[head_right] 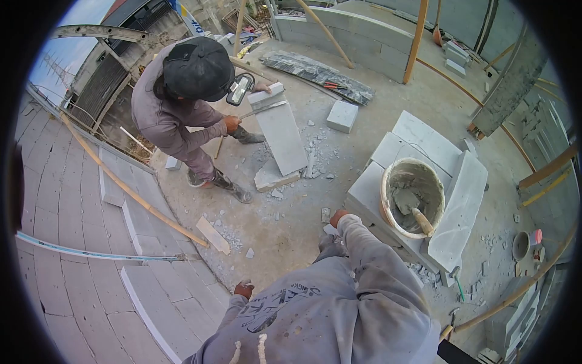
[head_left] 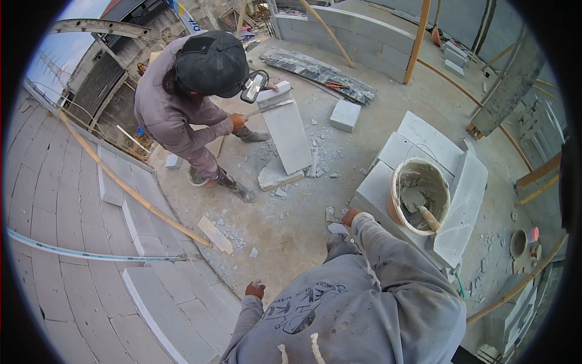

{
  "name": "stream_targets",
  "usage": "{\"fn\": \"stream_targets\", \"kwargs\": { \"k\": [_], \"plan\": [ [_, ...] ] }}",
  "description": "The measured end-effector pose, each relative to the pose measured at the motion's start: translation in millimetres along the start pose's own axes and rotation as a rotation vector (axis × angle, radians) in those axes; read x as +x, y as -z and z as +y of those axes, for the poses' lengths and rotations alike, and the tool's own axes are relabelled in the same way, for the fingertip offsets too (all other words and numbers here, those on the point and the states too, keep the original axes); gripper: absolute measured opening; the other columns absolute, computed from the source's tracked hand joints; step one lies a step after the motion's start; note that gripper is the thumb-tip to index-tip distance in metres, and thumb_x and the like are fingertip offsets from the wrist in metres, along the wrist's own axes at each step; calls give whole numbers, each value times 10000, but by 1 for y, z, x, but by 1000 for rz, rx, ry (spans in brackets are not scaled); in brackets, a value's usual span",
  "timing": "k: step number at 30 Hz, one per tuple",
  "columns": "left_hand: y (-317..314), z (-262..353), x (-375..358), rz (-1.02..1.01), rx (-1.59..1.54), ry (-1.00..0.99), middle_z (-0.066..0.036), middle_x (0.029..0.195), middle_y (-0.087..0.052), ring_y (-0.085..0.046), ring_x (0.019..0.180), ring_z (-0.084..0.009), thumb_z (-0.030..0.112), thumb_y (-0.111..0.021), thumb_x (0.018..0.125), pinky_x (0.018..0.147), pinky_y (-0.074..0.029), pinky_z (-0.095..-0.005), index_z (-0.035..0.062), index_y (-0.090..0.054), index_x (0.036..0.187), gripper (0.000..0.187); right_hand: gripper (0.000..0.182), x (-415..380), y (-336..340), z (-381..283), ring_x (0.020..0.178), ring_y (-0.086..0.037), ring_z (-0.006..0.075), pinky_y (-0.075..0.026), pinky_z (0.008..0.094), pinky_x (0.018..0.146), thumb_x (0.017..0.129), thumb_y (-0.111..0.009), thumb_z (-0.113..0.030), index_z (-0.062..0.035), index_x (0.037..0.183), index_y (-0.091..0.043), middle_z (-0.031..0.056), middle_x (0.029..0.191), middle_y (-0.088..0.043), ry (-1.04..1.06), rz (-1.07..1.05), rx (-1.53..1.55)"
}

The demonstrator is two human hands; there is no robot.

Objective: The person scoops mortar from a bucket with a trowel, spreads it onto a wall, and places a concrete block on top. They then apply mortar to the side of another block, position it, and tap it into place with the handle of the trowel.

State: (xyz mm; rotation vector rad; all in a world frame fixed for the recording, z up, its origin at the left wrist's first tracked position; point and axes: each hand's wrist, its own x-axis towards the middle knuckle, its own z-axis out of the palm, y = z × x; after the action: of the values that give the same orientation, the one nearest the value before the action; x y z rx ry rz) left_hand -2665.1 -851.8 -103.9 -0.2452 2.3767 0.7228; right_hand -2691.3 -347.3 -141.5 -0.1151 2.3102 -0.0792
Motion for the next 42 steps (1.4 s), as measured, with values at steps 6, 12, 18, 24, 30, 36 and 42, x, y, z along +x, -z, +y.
{"fn": "stream_targets", "kwargs": {
  "k": [6,12,18,24,30,36,42],
  "plan": [
    [-28,19,27,-59,-38,91,-152,1020,-622,-588,965,-269,238,-622,718,843,-447,-321,41,-597,1056,392,392,15,75,31,1054,-518,356,-408,386,911,784,-483,-312,-4,985,-622,226,1121,-542,-327,177,733],
    [-21,187,18,-52,-95,42,-188,1018,-615,-590,963,-270,230,-584,748,846,-444,-317,7,-560,1101,418,481,25,125,46,1077,-498,360,-401,374,917,781,-485,-356,24,1065,-570,240,1141,-524,-72,3,647],
    [-21,273,12,-29,-207,-89,-184,1017,-615,-595,956,-253,223,-579,761,832,-449,-307,1,-522,1144,446,438,79,126,58,1063,-506,357,-401,383,916,781,-486,-328,-15,1074,-576,230,1132,-533,-31,185,764],
    [-39,220,9,-55,-194,72,-187,1026,-612,-595,955,-252,227,-583,763,838,-447,-304,13,-527,1145,442,460,93,169,106,1050,-524,349,-414,368,912,749,-530,-289,15,1093,-562,235,1102,-551,-37,201,786],
    [-50,187,-2,-109,-16,210,-170,1054,-608,-588,979,-261,243,-581,762,858,-441,-316,17,-551,1121,425,413,107,153,125,1032,-536,346,-421,371,902,752,-524,-284,15,1028,-594,220,1081,-568,-108,270,772],
    [-42,238,10,-47,-46,107,-151,984,-630,-603,887,-211,267,-572,743,800,-456,-300,10,-547,1128,464,444,74,156,107,1020,-534,367,-425,383,893,748,-523,-320,9,1039,-591,230,1087,-560,-96,77,778],
    [-26,275,32,-68,-128,52,-171,1031,-611,-584,958,-217,221,-559,768,843,-437,-297,4,-507,1170,461,432,72,149,96,1033,-532,360,-429,377,887,742,-544,-302,13,1034,-595,232,1086,-561,-89,46,750]
  ]
}}
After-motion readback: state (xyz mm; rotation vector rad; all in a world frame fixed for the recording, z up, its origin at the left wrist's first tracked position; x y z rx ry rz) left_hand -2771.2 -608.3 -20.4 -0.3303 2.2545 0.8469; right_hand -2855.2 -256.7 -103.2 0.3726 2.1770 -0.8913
